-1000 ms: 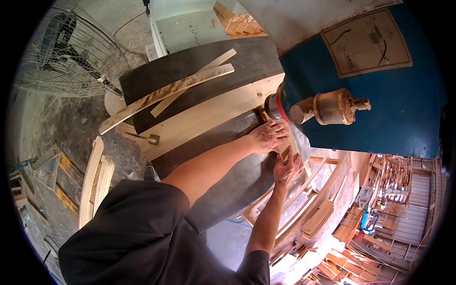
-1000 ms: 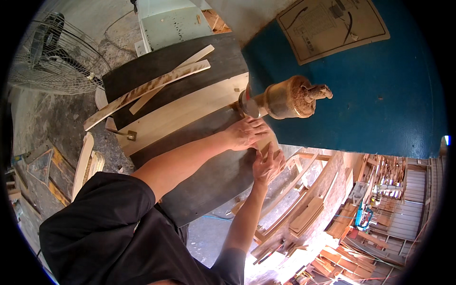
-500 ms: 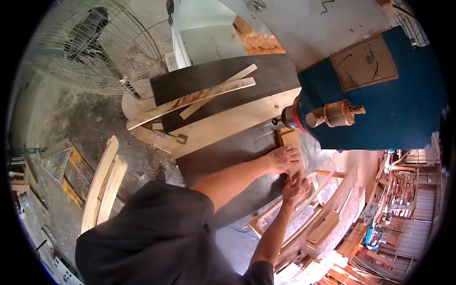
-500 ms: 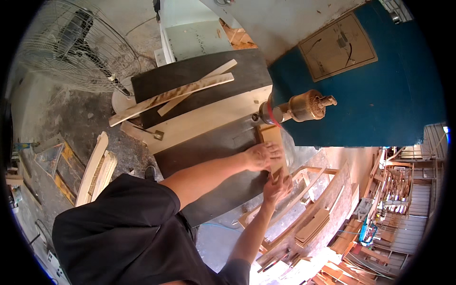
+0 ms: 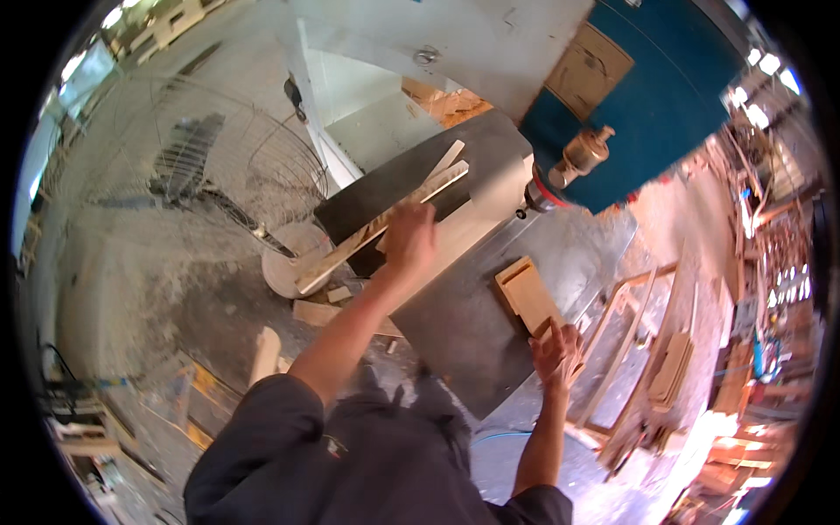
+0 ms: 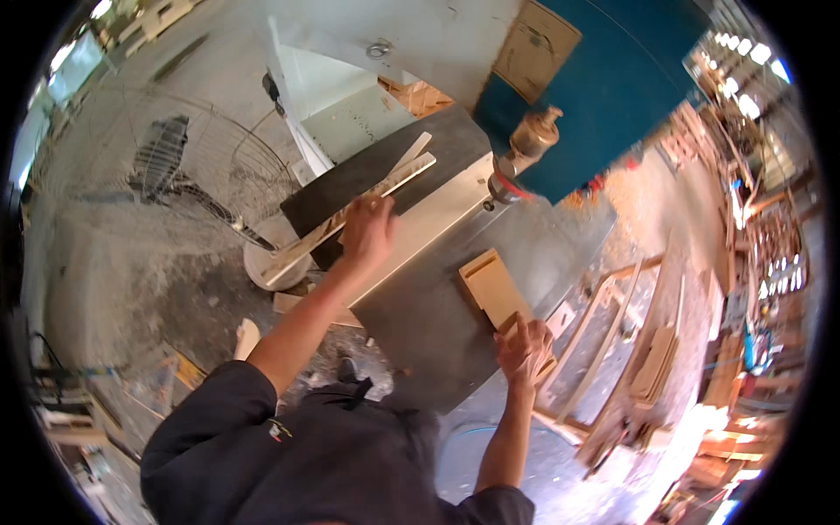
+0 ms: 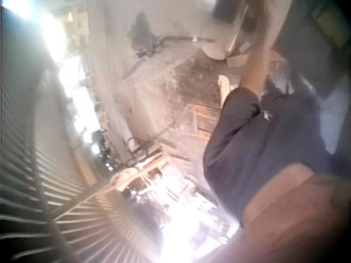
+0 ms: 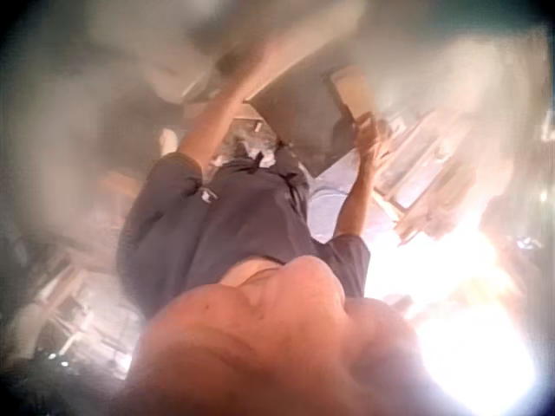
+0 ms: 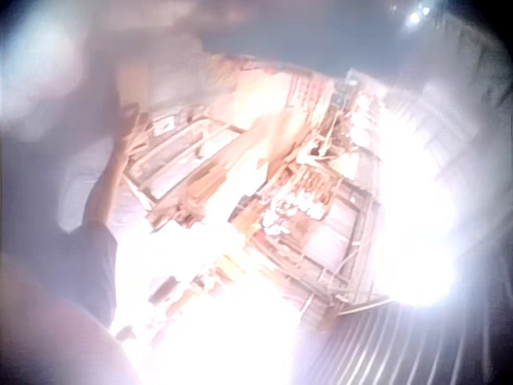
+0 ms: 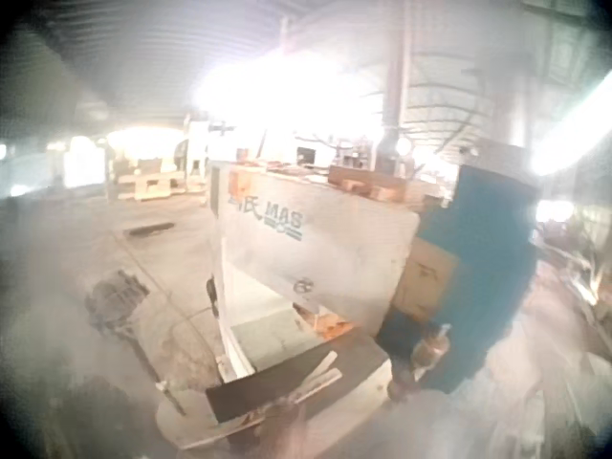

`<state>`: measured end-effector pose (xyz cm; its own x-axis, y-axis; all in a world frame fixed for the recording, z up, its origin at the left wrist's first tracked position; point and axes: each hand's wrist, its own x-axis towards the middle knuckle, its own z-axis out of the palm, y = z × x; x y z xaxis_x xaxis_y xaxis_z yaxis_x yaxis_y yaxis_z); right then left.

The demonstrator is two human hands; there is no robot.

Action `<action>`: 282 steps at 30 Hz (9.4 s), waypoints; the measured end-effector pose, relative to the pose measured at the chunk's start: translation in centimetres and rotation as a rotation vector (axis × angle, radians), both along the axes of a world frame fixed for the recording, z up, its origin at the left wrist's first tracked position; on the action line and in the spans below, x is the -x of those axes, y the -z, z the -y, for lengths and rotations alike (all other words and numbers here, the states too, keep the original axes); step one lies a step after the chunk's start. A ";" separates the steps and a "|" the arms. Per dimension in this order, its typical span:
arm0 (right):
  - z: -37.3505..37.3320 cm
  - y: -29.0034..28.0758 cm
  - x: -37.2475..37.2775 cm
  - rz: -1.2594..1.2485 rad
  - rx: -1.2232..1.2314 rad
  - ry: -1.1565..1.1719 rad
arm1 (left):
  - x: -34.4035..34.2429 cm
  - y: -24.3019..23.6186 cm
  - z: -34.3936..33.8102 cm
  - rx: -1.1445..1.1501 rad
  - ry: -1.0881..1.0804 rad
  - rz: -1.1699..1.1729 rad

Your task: The person uses a stationary spindle moulder to shape the edges of multiple small wooden planks. They repeatedly pick up planks from a stack, feed them through the machine, and place the finished pieces back onto the stack.

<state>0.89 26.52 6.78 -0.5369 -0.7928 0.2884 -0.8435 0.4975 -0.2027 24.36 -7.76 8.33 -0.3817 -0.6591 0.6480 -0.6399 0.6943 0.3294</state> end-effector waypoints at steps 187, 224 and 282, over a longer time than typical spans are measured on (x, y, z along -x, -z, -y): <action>19.2 2.0 6.9 -0.236 0.106 -0.010 | 8.5 1.2 -2.9 -0.329 0.190 0.400; 19.8 2.5 8.5 -0.239 0.105 0.009 | 9.2 1.4 -3.0 -0.334 0.148 0.422; 21.5 3.3 13.0 -0.203 0.082 0.045 | 9.0 1.6 -2.8 -0.242 0.135 0.461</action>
